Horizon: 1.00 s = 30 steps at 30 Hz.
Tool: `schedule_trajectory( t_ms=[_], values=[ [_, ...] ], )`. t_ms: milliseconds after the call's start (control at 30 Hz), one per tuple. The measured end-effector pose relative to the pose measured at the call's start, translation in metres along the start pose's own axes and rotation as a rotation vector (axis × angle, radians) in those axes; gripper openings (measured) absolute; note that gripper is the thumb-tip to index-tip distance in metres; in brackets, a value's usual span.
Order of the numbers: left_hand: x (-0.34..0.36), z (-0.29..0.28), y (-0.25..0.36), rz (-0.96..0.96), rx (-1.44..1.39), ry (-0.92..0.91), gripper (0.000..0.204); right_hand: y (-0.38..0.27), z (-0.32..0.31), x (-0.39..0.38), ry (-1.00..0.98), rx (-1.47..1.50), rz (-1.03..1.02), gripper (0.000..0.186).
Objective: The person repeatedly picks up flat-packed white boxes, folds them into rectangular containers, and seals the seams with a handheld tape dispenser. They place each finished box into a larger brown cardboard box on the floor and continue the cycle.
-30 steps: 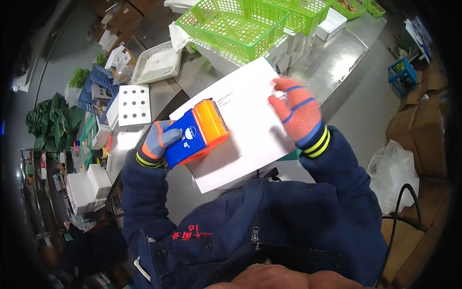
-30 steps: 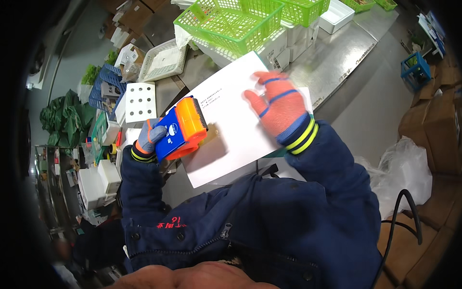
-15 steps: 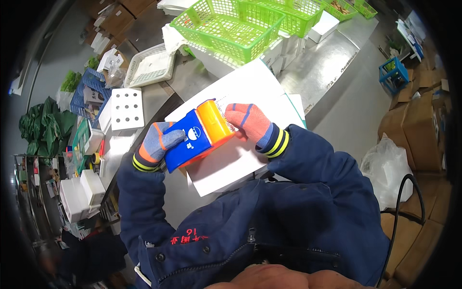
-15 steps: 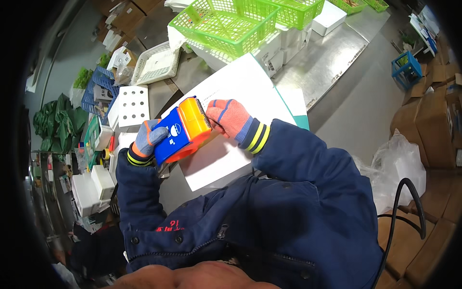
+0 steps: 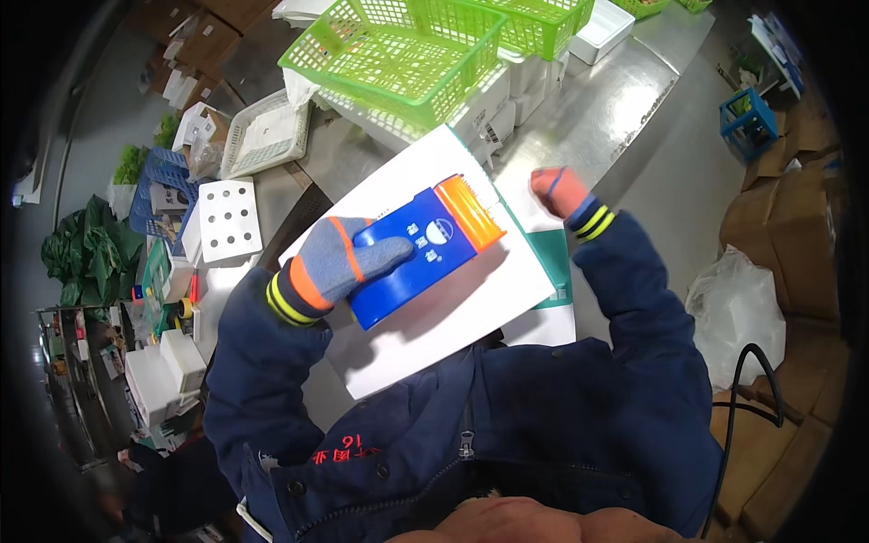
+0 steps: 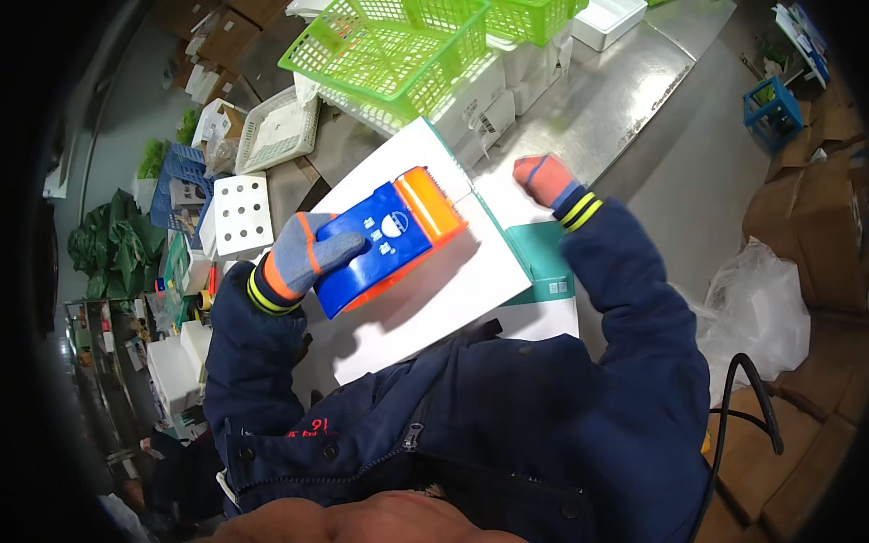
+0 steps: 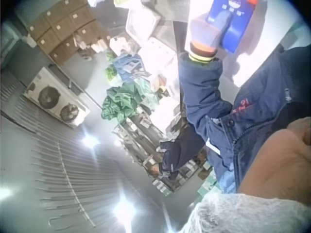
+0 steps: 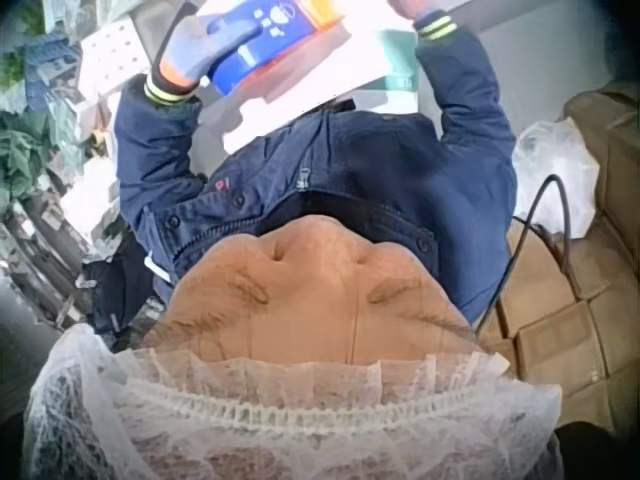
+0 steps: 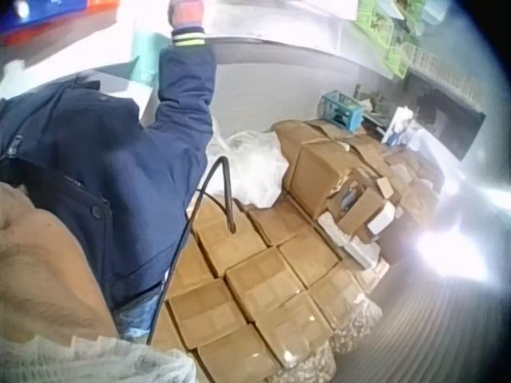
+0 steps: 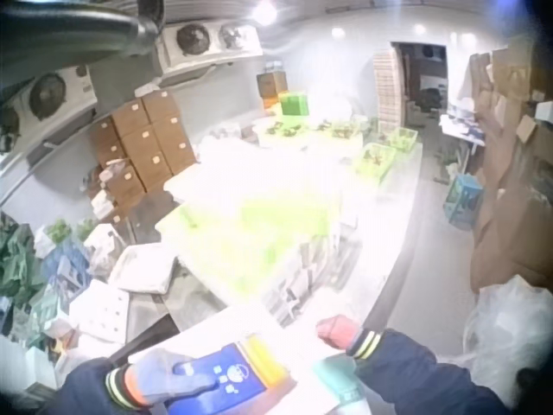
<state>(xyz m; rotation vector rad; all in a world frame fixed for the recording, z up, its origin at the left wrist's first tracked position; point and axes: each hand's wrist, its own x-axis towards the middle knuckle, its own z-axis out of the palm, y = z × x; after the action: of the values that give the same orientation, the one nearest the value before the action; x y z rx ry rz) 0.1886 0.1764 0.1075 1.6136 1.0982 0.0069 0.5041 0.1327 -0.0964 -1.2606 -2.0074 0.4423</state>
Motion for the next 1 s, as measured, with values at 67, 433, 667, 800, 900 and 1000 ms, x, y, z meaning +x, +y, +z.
schedule_trajectory(
  t_ms=[67, 433, 667, 800, 900, 1000],
  values=[
    [-0.002, 0.002, -0.004, 0.007, -0.001, 0.011, 0.031, -0.001, 0.037, -0.003, -0.072, -0.104, -0.005, 0.005],
    [-0.008, 0.007, -0.014, 0.03, -0.126, 0.108, 0.027, 0.011, 0.092, -0.022, -0.509, -0.33, 0.855, 0.06],
    [-0.007, -0.003, -0.021, 0.179, 0.031, 0.048, 0.027, -0.126, -0.026, 0.036, -0.224, 0.155, -0.013, 0.078],
    [-0.006, -0.006, -0.035, 0.504, 0.053, -0.006, 0.023, -0.109, 0.002, 0.033, -0.284, 0.083, 0.115, 0.075],
    [0.004, -0.012, -0.079, 1.059, 0.45, 0.113, 0.029, -0.115, 0.012, 0.032, -0.187, 0.443, 0.207, 0.074],
    [-0.023, -0.03, -0.113, 0.685, 0.306, 0.047, 0.022, -0.12, -0.002, 0.032, -0.306, 0.324, 0.245, 0.081]
  ],
)
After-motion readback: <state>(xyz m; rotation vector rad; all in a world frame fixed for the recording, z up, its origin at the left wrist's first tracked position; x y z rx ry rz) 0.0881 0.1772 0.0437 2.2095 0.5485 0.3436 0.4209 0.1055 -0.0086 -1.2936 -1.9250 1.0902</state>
